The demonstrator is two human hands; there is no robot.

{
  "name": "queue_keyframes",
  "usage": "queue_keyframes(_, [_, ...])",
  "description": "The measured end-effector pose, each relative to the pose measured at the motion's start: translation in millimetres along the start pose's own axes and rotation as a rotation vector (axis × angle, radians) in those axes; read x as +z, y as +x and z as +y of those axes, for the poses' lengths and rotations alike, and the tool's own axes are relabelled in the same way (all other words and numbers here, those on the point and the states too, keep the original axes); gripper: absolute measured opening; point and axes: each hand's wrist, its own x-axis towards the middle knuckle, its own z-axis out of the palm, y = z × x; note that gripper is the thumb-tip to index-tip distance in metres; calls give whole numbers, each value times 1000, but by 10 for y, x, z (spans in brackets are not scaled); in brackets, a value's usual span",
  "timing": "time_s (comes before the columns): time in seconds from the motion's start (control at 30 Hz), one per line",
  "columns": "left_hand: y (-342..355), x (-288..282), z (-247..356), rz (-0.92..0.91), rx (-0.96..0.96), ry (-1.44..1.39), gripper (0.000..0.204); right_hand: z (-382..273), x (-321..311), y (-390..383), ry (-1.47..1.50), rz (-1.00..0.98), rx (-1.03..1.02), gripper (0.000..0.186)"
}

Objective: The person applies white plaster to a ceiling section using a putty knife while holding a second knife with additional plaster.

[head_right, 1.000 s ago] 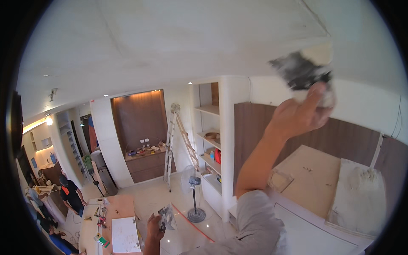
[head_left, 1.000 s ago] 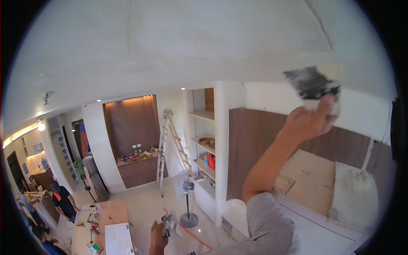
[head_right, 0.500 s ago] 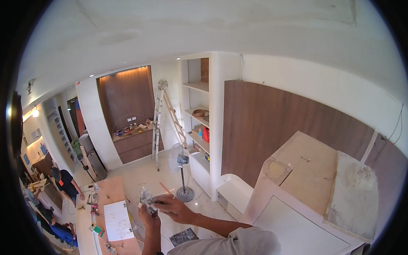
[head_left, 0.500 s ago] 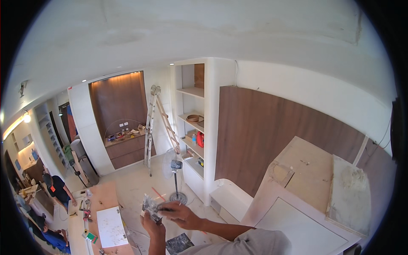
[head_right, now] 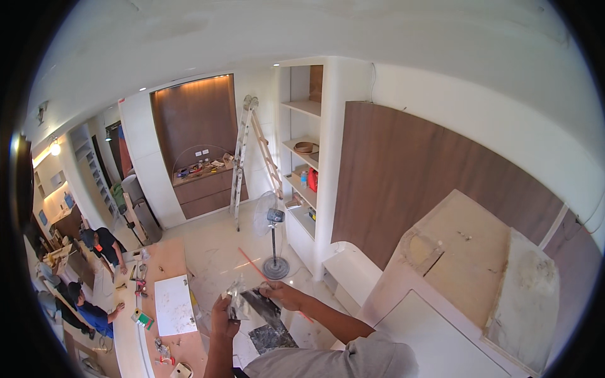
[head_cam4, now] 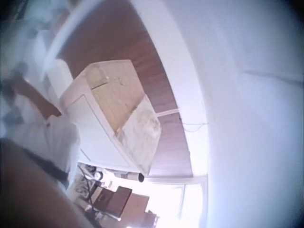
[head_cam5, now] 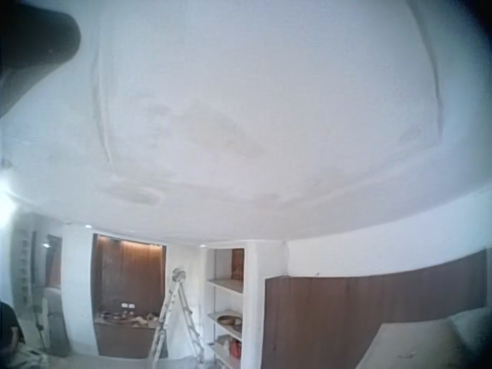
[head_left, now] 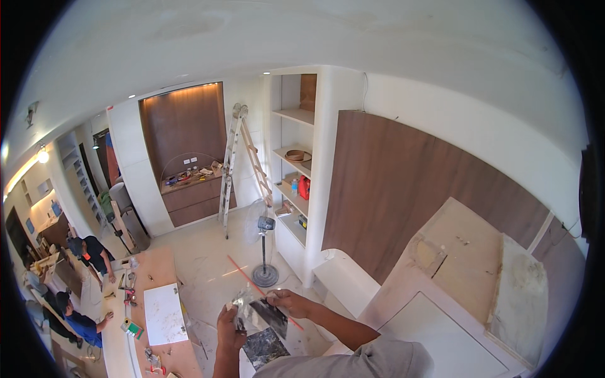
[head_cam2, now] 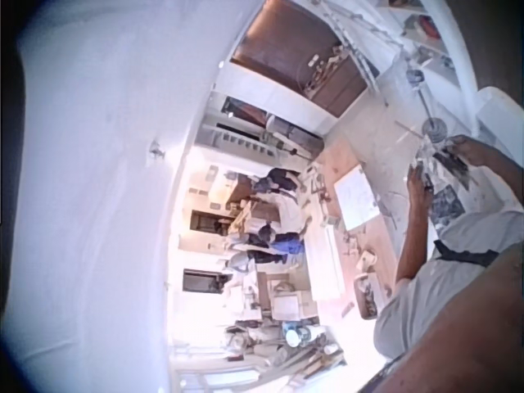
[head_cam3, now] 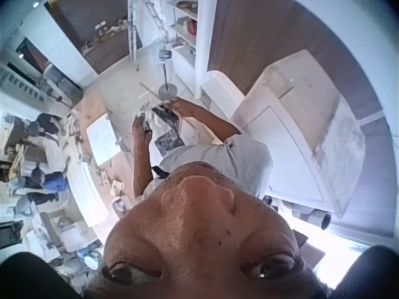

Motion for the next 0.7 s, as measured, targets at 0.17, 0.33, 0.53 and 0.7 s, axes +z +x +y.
queue_keyframes(0.17, [-60,-7,259,-24,37,-64,31,581,-63,4,168,181,61,39])
queue_keyframes(0.33, [-186,-75,399,62,130,-102,30,697,-1,-108,987,210,99,47])
queue_keyframes(0.53, [-314,-223,429,132,167,-37,30,522,163,-64,1043,85,-19,68])
queue_keyframes(0.7, [-315,-256,527,186,286,22,39,421,167,203,793,264,-101,52])
